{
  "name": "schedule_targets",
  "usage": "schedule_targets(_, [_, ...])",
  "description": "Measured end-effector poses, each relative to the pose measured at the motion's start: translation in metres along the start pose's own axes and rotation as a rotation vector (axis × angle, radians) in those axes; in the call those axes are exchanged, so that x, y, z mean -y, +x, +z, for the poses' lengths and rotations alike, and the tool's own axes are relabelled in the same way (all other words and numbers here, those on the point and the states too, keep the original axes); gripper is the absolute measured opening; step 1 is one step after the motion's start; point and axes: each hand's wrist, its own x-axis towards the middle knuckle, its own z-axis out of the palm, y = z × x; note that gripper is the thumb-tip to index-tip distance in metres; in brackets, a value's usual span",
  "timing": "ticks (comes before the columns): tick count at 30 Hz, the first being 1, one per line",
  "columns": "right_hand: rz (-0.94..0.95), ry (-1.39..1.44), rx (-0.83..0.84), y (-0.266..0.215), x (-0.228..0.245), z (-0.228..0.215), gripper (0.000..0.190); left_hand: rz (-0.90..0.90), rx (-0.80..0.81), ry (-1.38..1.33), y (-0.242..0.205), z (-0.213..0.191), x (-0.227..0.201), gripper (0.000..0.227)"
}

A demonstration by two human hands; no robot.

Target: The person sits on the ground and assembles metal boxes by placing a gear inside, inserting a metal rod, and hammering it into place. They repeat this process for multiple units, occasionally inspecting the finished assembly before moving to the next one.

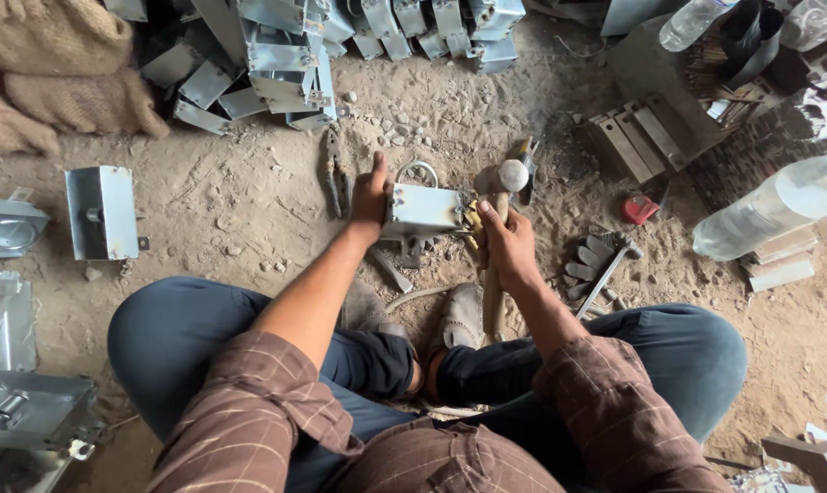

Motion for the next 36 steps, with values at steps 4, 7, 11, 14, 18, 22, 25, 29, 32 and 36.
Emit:
schedule_targets(4, [0.002,0.016,0.005,-0.006,-0.004,-0.002,0.041,0.016,-0.033,-0.036,0.001,0.014,0.005,0.075])
schedule_targets(7, [0.008,-0.01,-0.024,-0.003,-0.003,-0.003,0.043,0.052,-0.054,-0.04,0.008,0.017,0.014,0.073])
schedule_targets(11, [0.046,-0.123,-0.074,0.002,0.008,-0.005,0.047,-0.012,-0.083,-0.102,0.012,0.023,0.034,0.07])
schedule_targets(14, [-0.029,-0.19,-0.075,0.001,0.019,-0.006,0.051,-0.032,-0.13,-0.147,0.022,0.033,0.048,0.069])
schedule_targets(18, [-0.151,-0.185,0.017,-0.005,0.027,0.001,0.046,-0.131,-0.294,-0.401,0.033,0.049,0.073,0.057])
schedule_targets(22, [-0.136,-0.13,0.192,-0.025,0.022,0.017,0.044,-0.001,-0.339,-0.114,0.038,0.057,0.108,0.058])
schedule_targets(25, [-0.167,-0.295,0.305,-0.034,0.028,0.029,0.056,0.078,-0.407,0.082,0.049,0.053,0.122,0.069])
schedule_targets(29, [-0.259,-0.369,0.353,-0.031,0.031,0.04,0.052,0.132,-0.404,0.177,0.057,0.059,0.133,0.063])
schedule_targets(32, [-0.109,-0.405,0.306,-0.026,0.025,0.052,0.051,0.128,-0.387,0.021,0.054,0.064,0.132,0.065])
schedule_targets(36, [0.073,-0.366,0.223,-0.022,0.025,0.054,0.043,0.134,-0.367,-0.078,0.053,0.068,0.125,0.067])
